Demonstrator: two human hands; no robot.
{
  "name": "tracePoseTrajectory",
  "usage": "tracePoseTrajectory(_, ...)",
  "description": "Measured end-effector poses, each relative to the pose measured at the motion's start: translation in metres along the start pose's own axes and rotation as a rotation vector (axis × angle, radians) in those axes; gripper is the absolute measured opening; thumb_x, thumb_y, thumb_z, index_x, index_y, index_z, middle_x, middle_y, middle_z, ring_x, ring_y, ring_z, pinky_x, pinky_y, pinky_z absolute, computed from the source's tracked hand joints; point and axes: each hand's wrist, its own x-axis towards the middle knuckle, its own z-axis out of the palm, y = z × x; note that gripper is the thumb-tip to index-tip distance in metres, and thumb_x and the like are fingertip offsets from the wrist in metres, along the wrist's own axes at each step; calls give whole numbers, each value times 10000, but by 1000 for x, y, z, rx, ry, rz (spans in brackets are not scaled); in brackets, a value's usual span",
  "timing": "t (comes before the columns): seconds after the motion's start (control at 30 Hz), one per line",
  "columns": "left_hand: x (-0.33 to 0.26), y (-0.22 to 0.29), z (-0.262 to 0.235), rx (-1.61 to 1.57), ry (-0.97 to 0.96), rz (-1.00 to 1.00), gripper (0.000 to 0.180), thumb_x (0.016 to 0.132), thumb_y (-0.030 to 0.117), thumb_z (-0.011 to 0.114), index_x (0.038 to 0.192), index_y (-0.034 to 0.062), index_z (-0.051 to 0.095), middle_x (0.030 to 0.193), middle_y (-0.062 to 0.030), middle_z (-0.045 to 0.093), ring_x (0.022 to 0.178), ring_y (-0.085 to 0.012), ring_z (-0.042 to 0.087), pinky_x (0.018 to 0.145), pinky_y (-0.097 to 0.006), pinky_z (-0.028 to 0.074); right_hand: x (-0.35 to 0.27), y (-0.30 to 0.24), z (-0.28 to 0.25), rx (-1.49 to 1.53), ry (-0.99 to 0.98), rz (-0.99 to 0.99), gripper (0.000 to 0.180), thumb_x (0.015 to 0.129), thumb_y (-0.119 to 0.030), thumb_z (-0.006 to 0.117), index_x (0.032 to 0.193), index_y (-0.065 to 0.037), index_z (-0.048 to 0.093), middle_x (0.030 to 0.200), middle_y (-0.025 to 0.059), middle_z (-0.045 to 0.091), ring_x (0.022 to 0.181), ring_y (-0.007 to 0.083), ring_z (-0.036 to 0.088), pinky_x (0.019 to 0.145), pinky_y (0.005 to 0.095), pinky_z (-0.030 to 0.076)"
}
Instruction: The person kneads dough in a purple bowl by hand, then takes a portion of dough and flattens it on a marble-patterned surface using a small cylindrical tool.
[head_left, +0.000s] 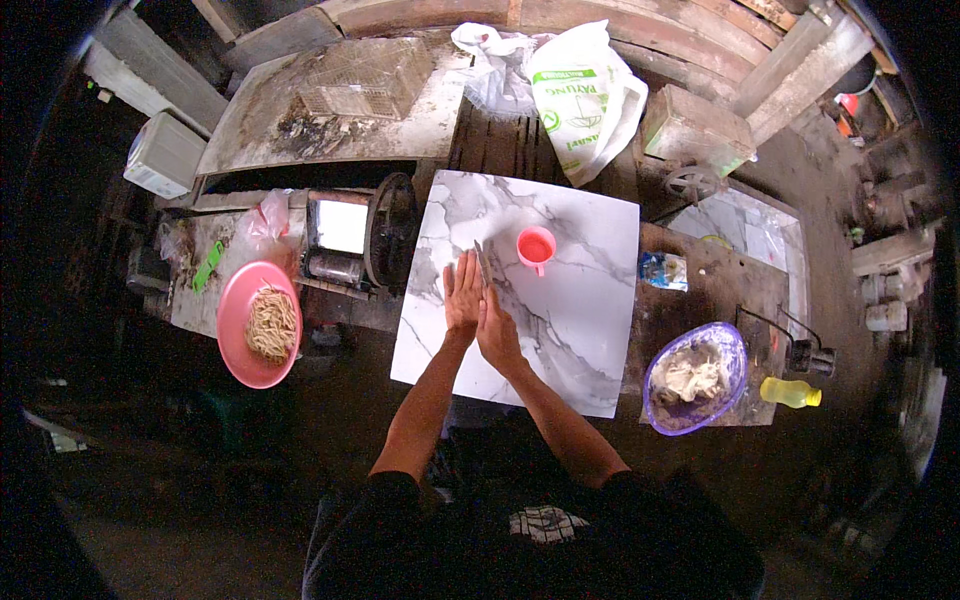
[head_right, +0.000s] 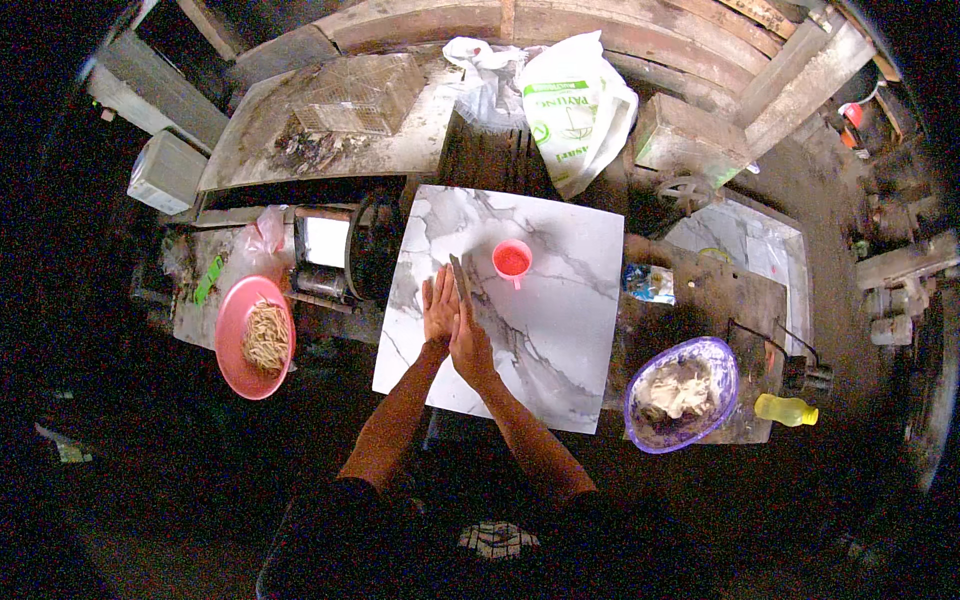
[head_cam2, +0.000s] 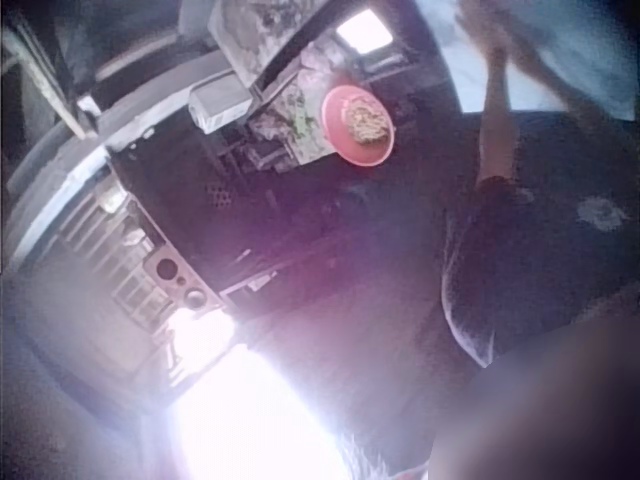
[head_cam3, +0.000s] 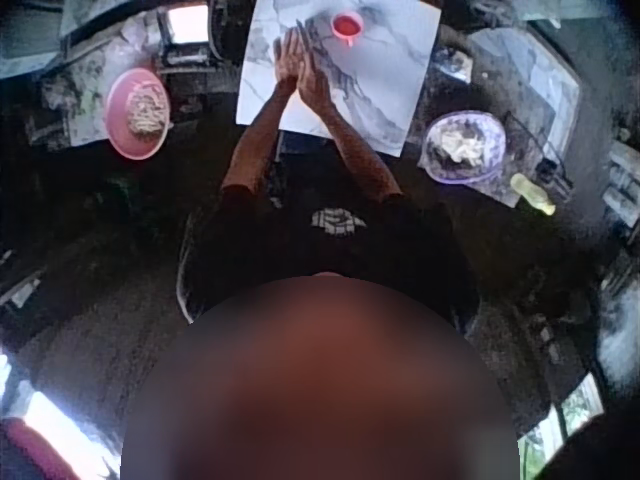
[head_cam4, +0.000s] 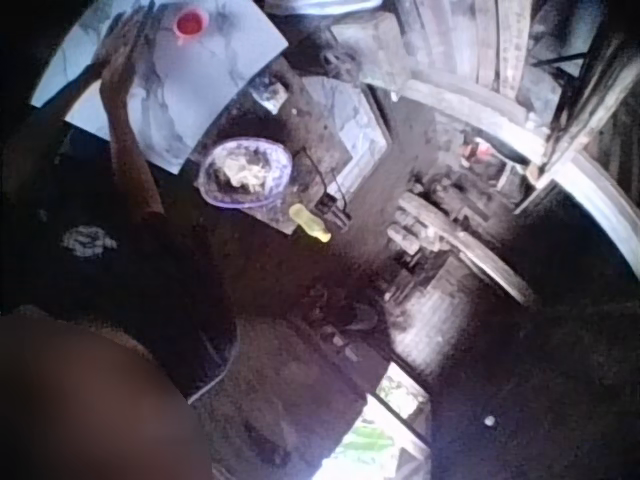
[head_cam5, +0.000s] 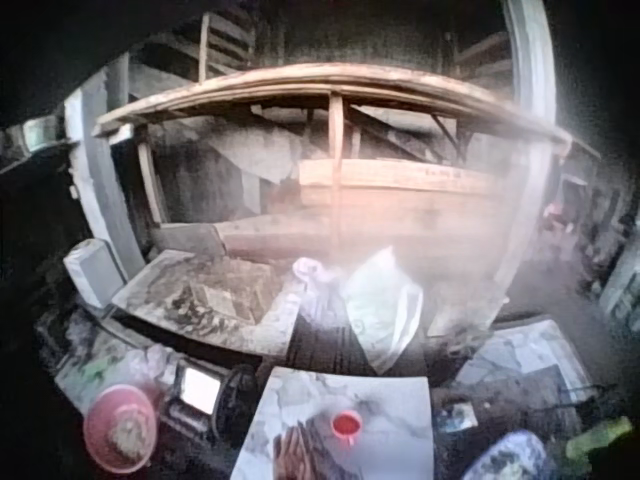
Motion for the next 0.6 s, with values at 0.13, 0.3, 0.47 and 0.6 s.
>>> tracePoseTrajectory(0.13,1,-2,4,8,71,-6,574,752,230,378,1256,17,205,1344,-75,115,1249,-193,59,998,-409,16,-10,-1,-3,-53,-44,71,365,838,-149,328,1172,-13,271,713,287,517,671,432,505,573,501,385)
tracePoseTrajectory(0.3,8,0,7,-147,207,-5,564,739,243,392,1250,50,250,1343,-70,138,1245,-197,100,993,-430,35,-38,5,-11,-169,-82,103,389,840,-164,328,1188,-18,234,656,271,521,605,421,508,541,507,377)
tracePoseTrajectory(0.47,12,0,14,-308,200,-8,494,810,244,323,1264,74,227,1330,-82,181,1236,-218,137,988,-437,30,-54,-6,-46,-181,-249,268,392,845,-182,324,1189,-10,245,632,255,521,602,404,513,539,488,377)
tracePoseTrajectory(0.6,15,-5,19,-445,254,51,467,826,234,324,1249,52,243,1306,-115,220,1227,-234,163,979,-453,62,-42,-6,-56,-175,-162,190,394,837,-166,343,1178,25,283,654,258,522,625,390,521,558,462,392)
